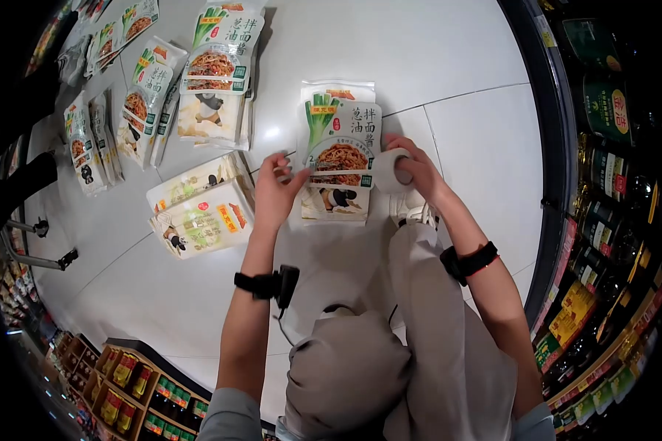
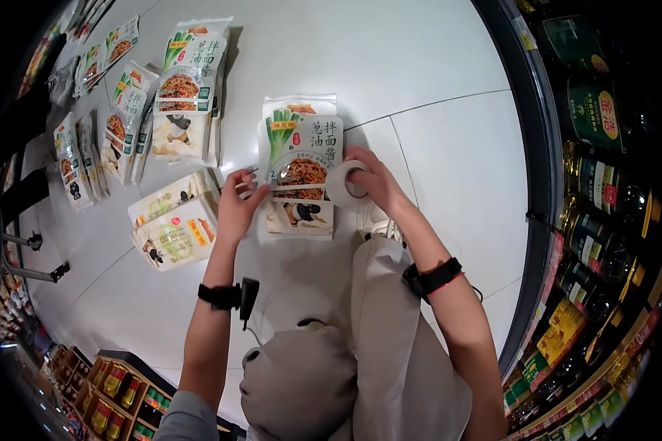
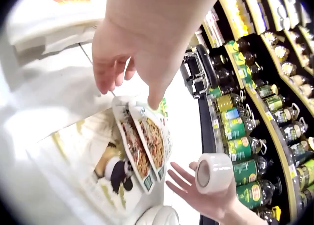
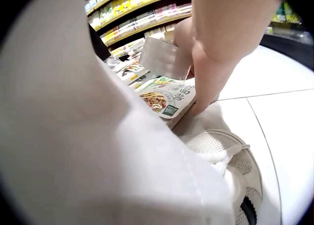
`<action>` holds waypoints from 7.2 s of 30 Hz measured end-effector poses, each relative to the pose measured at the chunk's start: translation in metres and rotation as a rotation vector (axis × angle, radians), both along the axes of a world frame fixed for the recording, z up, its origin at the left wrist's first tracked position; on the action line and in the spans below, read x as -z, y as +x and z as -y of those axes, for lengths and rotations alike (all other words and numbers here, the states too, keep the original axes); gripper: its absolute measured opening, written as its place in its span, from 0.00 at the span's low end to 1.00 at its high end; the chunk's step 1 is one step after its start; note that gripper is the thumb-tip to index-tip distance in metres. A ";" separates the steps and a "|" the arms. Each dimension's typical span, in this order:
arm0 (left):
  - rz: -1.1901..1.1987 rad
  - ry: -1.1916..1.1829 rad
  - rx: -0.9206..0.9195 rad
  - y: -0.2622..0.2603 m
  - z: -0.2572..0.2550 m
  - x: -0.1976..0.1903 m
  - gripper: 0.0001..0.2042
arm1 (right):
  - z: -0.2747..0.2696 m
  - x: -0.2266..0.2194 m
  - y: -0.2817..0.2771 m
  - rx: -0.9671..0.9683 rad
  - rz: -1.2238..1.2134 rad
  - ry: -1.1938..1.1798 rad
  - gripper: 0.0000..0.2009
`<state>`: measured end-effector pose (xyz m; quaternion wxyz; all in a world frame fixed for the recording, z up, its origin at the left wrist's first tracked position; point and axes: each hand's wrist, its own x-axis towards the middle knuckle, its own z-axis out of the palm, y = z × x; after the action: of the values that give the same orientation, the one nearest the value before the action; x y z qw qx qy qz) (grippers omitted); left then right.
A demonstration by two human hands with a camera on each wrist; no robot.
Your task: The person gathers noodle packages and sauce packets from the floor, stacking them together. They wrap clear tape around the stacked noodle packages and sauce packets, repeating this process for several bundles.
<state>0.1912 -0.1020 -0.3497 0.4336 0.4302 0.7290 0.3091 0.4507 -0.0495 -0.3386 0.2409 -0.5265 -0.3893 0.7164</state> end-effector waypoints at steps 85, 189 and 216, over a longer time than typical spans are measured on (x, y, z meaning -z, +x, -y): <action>0.205 0.699 0.539 0.107 0.016 -0.124 0.13 | 0.052 -0.034 0.096 0.463 -0.663 -0.200 0.23; -0.115 0.059 0.019 -0.006 -0.049 0.016 0.12 | -0.033 0.014 0.012 -0.292 0.152 0.305 0.20; 0.023 0.083 -0.004 0.003 -0.030 0.025 0.16 | -0.006 -0.015 -0.026 0.198 -0.068 -0.243 0.18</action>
<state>0.1937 -0.0720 -0.3749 0.4231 0.4429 0.7113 0.3449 0.4248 -0.0438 -0.3236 0.2580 -0.5631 -0.2376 0.7483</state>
